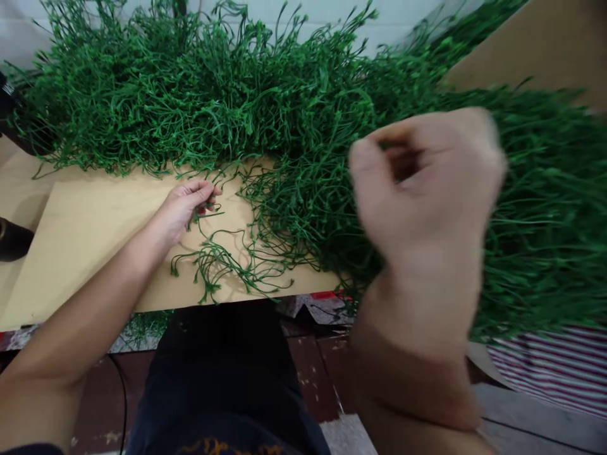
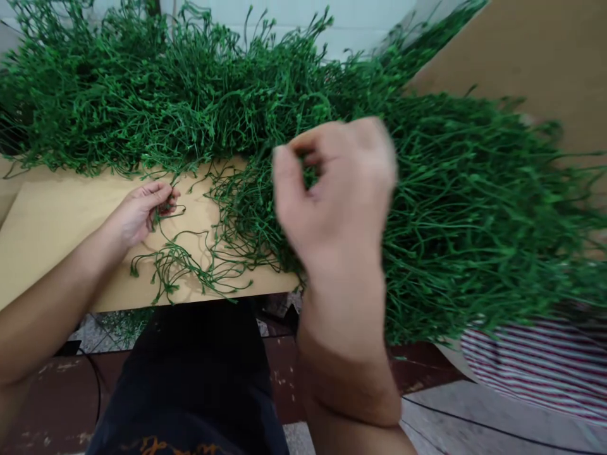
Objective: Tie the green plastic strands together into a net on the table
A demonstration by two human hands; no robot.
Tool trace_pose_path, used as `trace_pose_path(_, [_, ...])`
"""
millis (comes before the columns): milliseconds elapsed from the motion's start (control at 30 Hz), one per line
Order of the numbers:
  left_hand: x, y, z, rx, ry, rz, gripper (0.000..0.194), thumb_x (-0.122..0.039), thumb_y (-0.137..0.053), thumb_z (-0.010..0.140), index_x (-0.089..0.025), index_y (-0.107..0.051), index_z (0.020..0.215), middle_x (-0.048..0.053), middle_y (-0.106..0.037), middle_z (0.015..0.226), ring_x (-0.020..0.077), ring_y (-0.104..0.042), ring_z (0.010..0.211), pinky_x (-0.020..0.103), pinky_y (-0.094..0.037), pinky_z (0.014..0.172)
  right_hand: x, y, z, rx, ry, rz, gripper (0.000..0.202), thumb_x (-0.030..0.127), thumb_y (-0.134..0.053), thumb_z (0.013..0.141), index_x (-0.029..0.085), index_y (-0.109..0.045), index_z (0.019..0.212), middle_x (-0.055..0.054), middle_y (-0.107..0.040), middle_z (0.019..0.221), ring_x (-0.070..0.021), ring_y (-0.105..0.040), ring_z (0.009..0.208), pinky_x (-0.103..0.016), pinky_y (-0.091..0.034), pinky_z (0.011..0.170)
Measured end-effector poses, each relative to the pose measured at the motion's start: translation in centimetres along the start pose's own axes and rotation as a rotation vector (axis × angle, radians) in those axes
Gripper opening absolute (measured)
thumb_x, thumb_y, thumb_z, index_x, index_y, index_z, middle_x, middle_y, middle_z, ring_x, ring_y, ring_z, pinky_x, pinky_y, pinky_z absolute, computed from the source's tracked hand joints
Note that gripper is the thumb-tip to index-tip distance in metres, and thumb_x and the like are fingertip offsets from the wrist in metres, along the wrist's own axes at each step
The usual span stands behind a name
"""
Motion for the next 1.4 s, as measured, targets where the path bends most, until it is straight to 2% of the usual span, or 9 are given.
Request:
trace_pose_path(167, [0.1,0.6,0.5,-0.022,-0.007,-0.046,0.012,-0.022,-0.064,0.078,-0.014,-0.061,0.069,0.000,-0.065,0.073,0.0066,-0.056,0.063,0.018,-0.045,0.061,-2.1,0.3,0.0,-0.025,-0.027,-0.232,0.046,0.037,-0.054,0.084,0.008,-0.060,0.118,-0.024,-0.051,0.123,-0.0406,-0.041,0.124,-0.056,-0.036,0.089])
trace_pose_path(400, [-0.2,0.1,0.1,0.033,-0.059,-0.078,0.011,-0.024,-0.067,0.075,-0.015,-0.061,0.071,0.000,-0.065,0.080,0.0086,-0.057,0.069,0.021,-0.048,0.066,4.8,-15.1,-4.2,0.582,0.041,0.579,0.031,0.014,-0.046,0.082,0.013,-0.058,0.110,-0.013,-0.063,0.110,-0.0214,-0.057,0.103,-0.039,-0.046,0.090])
trace_pose_path(533, [-0.2,0.1,0.3,0.035,-0.057,-0.079,0.013,-0.023,-0.065,0.078,-0.016,-0.058,0.069,-0.001,-0.061,0.074,0.0080,-0.057,0.066,0.020,-0.047,0.064,4.9,-18.3,-5.1,0.705,-0.089,0.807,0.019,0.015,-0.050,0.081,0.014,-0.059,0.097,-0.005,-0.063,0.085,-0.0141,-0.056,0.078,-0.027,-0.044,0.071])
trace_pose_path(667, [-0.3,-0.3,0.6,0.069,-0.062,-0.083,0.013,-0.019,-0.064,0.078,-0.015,-0.058,0.068,-0.001,-0.060,0.073,0.0067,-0.055,0.062,0.019,-0.046,0.063,5.2,-17.7,-5.2,0.731,-0.093,0.815,0.018,0.022,-0.052,0.083,0.017,-0.052,0.066,0.004,-0.043,0.059,-0.0097,-0.040,0.059,-0.025,-0.032,0.061])
trace_pose_path(900, [0.1,-0.1,0.6,-0.009,0.023,-0.046,0.021,-0.010,-0.054,0.082,-0.016,-0.050,0.062,-0.004,-0.054,0.058,0.0039,-0.048,0.048,0.016,-0.040,0.051,6.4,-15.4,-5.4,0.635,-0.029,0.679,0.030,0.023,-0.042,0.088,0.021,-0.033,0.060,0.001,-0.041,0.063,-0.0121,-0.039,0.064,-0.028,-0.033,0.064])
trace_pose_path(1067, [0.0,3.2,0.8,-0.240,0.069,-0.080,0.024,-0.015,-0.047,0.088,-0.019,-0.044,0.064,-0.006,-0.048,0.052,0.0048,-0.047,0.045,0.017,-0.044,0.051,13.5,-11.4,-8.9,0.737,0.388,0.515,0.018,0.017,-0.040,0.080,0.020,-0.050,0.065,-0.004,-0.055,0.066,-0.0154,-0.047,0.066,-0.033,-0.040,0.064])
trace_pose_path(1167, [-0.3,3.6,0.8,-0.231,0.057,-0.118,0.025,-0.021,-0.048,0.089,-0.019,-0.046,0.065,-0.005,-0.052,0.053,0.0052,-0.050,0.050,0.018,-0.047,0.058,15.9,-7.7,-8.4,0.580,0.580,0.560,0.034,0.017,-0.031,0.082,0.021,-0.064,0.077,-0.004,-0.063,0.077,-0.0146,-0.053,0.072,-0.033,-0.044,0.067])
trace_pose_path(1233, [-0.3,3.2,0.6,-0.189,0.064,-0.130,0.025,-0.024,-0.050,0.089,-0.019,-0.048,0.065,-0.005,-0.056,0.055,0.0050,-0.054,0.054,0.018,-0.048,0.061,13.5,-6.5,-5.4,0.446,0.456,0.452,0.041,0.020,-0.027,0.087,0.021,-0.067,0.078,-0.005,-0.063,0.078,-0.0142,-0.054,0.074,-0.035,-0.045,0.069])
trace_pose_path(1400, [-0.1,2.5,0.8,-0.118,0.042,-0.080,0.022,-0.031,-0.058,0.084,-0.018,-0.049,0.069,-0.004,-0.059,0.062,0.0063,-0.061,0.058,0.020,-0.049,0.062,0.6,-2.6,1.6,0.195,-0.037,-0.148,0.028,0.028,-0.053,0.086,0.011,-0.071,0.101,-0.013,-0.064,0.090,-0.0272,-0.054,0.104,-0.046,-0.040,0.089])
Point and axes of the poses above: each hand's wrist, its own z-axis towards the middle knuckle, its own y-axis out of the back of the hand, x = y × z, the point moved 10 cm from there along z, towards the middle knuckle
